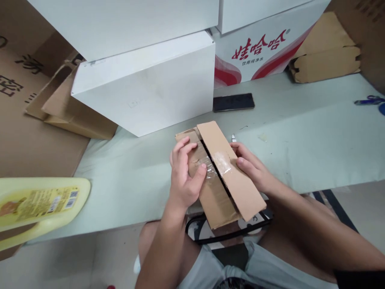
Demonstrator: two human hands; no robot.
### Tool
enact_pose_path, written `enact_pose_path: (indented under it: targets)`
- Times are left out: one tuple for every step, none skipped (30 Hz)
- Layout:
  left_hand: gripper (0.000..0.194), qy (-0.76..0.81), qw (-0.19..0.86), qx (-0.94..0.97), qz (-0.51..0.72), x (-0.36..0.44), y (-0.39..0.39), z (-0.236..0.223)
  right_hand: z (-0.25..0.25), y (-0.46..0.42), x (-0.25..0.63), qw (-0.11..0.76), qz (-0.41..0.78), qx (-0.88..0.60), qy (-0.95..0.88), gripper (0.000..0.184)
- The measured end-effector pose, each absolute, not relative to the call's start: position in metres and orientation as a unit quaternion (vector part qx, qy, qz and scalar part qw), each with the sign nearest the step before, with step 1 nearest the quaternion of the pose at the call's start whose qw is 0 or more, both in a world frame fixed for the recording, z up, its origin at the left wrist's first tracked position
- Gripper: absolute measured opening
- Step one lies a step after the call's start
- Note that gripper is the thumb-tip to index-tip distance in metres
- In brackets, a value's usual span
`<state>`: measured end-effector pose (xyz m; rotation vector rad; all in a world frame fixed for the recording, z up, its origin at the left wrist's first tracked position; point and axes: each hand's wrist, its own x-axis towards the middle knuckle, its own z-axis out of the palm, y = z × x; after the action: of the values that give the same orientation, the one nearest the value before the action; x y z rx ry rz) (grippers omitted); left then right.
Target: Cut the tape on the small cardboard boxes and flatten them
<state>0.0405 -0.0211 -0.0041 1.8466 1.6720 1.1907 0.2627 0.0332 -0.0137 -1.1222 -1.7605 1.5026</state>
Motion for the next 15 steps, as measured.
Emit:
enact_pose_path:
  targets:
    - [0.038,0.591,0.190,0.658,0.427,0.041,-0.021,-0.004,-0.015,0.033,0.264,0.276,0.566,-0.418,-0.654,0.050]
    - [0.037,0.587,0.191,0.659,0.430,0.041,-0.021,-0.005,-0.016,0.034,0.265,0.273,0.573,-0.417,-0.651,0.052]
    - [0.036,0.584,0.193,0.660,0.432,0.041,-0.020,-0.005,-0.017,0.035,0.266,0.272,0.579,-0.416,-0.647,0.054]
    - [0.036,0.581,0.195,0.661,0.433,0.041,-0.019,-0.006,-0.018,0.036,0.266,0.275,0.585,-0.412,-0.642,0.058]
    - [0.035,0.578,0.196,0.663,0.434,0.041,-0.019,-0.007,-0.019,0.037,0.267,0.281,0.591,-0.408,-0.637,0.062]
    - [0.036,0.575,0.199,0.664,0.434,0.040,-0.018,-0.007,-0.021,0.038,0.268,0.288,0.597,-0.402,-0.632,0.065]
    - [0.036,0.573,0.204,0.664,0.434,0.039,-0.017,-0.008,-0.023,0.039,0.268,0.296,0.601,-0.397,-0.628,0.067]
    - [0.036,0.571,0.211,0.664,0.434,0.038,-0.017,-0.008,-0.024,0.039,0.269,0.303,0.603,-0.391,-0.625,0.067]
    - [0.037,0.570,0.222,0.661,0.435,0.036,-0.017,-0.008,-0.026,0.039,0.269,0.307,0.605,-0.387,-0.625,0.065]
    - [0.038,0.570,0.236,0.656,0.435,0.033,-0.016,-0.008,-0.027,0.039,0.269,0.308,0.605,-0.384,-0.626,0.061]
    - [0.039,0.571,0.255,0.649,0.434,0.028,-0.016,-0.007,-0.029,0.039,0.269,0.306,0.604,-0.383,-0.629,0.056]
    - [0.040,0.574,0.275,0.639,0.432,0.023,-0.016,-0.005,-0.030,0.039,0.269,0.303,0.601,-0.383,-0.632,0.052]
    - [0.041,0.578,0.297,0.626,0.431,0.016,-0.016,-0.003,-0.032,0.039,0.268,0.299,0.598,-0.385,-0.637,0.047]
    - [0.042,0.583,0.319,0.611,0.430,0.009,-0.016,-0.001,-0.034,0.039,0.267,0.293,0.593,-0.387,-0.642,0.044]
    - [0.043,0.589,0.339,0.593,0.432,0.002,-0.016,0.002,-0.036,0.039,0.266,0.287,0.588,-0.390,-0.648,0.041]
